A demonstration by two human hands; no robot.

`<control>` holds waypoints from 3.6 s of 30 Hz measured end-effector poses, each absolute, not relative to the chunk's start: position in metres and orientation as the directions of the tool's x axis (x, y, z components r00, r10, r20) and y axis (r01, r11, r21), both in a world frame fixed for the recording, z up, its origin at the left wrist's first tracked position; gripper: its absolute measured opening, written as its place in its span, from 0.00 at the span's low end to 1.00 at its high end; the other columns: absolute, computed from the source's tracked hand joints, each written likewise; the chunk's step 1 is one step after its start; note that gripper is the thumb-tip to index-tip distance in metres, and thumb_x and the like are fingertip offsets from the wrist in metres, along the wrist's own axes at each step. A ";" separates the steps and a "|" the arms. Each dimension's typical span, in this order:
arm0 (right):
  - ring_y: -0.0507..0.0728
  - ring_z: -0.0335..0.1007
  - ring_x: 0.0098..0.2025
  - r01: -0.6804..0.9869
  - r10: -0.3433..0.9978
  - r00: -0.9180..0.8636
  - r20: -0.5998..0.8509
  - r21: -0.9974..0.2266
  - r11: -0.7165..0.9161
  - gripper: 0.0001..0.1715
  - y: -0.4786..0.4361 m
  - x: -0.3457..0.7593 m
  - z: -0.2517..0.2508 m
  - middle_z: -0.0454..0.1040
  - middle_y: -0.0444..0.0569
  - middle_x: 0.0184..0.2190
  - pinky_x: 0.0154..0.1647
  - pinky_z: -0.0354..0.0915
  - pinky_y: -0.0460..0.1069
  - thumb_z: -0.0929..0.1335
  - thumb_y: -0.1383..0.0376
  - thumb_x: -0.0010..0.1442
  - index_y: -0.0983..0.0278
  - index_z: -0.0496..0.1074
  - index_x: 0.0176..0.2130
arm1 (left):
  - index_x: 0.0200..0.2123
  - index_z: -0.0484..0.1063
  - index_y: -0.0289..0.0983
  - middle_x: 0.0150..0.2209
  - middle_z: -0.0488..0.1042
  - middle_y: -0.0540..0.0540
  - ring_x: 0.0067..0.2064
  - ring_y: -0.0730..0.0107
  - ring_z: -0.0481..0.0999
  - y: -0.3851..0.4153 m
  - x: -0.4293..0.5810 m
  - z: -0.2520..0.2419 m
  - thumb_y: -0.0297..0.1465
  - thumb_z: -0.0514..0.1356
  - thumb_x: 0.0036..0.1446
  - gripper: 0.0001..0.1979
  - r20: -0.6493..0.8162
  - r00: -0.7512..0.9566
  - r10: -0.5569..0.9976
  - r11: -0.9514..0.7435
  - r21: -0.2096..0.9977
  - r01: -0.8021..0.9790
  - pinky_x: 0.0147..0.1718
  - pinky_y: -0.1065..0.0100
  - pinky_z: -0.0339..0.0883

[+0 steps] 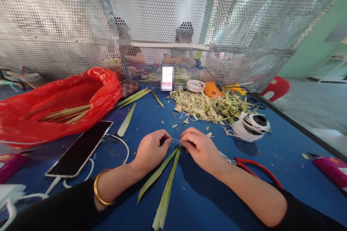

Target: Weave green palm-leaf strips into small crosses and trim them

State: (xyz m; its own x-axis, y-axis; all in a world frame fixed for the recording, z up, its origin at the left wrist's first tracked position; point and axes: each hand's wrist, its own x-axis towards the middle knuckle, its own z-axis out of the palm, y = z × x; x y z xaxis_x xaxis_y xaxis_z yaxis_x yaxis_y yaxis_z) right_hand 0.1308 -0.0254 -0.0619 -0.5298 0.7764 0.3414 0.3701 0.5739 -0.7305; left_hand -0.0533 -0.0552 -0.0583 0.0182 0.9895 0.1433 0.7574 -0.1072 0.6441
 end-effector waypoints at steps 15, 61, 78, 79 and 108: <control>0.53 0.67 0.38 0.200 0.630 -0.712 0.310 -0.770 0.606 0.09 -0.035 0.133 -0.049 0.67 0.50 0.42 0.39 0.62 0.48 0.61 0.73 0.60 0.62 0.65 0.29 | 0.24 0.66 0.39 0.22 0.68 0.53 0.26 0.71 0.67 -0.046 -0.060 -0.065 0.30 0.53 0.53 0.07 0.136 -0.116 0.984 -0.021 0.732 0.681 0.27 0.70 0.57; 0.53 0.66 0.32 -0.289 0.777 -0.556 0.294 -0.945 0.152 0.09 -0.040 0.129 -0.028 0.70 0.46 0.29 0.37 0.64 0.48 0.67 0.62 0.56 0.63 0.68 0.27 | 0.33 0.71 0.34 0.31 0.75 0.45 0.31 0.68 0.75 -0.069 -0.030 -0.024 0.51 0.53 0.54 0.24 -0.277 0.154 0.948 0.296 0.948 -0.117 0.35 0.66 0.67; 0.54 0.68 0.34 -0.242 0.718 -0.568 0.402 -0.916 0.321 0.08 -0.045 0.136 -0.012 0.70 0.46 0.30 0.41 0.63 0.50 0.65 0.66 0.58 0.64 0.69 0.27 | 0.27 0.68 0.35 0.15 0.50 0.61 0.16 0.84 0.43 -0.081 -0.029 -0.002 0.43 0.64 0.45 0.16 -0.147 -0.073 0.986 0.138 0.983 -0.121 0.16 0.75 0.34; 0.54 0.68 0.34 -0.219 0.710 -0.584 0.395 -0.918 0.330 0.08 -0.047 0.135 -0.012 0.70 0.46 0.29 0.41 0.63 0.50 0.65 0.66 0.58 0.65 0.68 0.27 | 0.26 0.67 0.35 0.14 0.49 0.61 0.16 0.84 0.43 -0.080 -0.028 -0.002 0.42 0.64 0.45 0.16 -0.135 -0.086 0.987 0.126 0.986 -0.108 0.16 0.74 0.34; 0.61 0.72 0.41 0.691 0.965 -0.248 -0.083 -0.713 0.116 0.31 -0.083 0.250 -0.059 0.75 0.54 0.42 0.40 0.65 0.50 0.66 0.66 0.50 0.63 0.67 0.54 | 0.23 0.72 0.34 0.16 0.54 0.58 0.18 0.83 0.47 -0.048 -0.029 0.017 0.38 0.66 0.41 0.12 0.136 -0.245 0.960 -0.098 0.982 0.162 0.16 0.74 0.41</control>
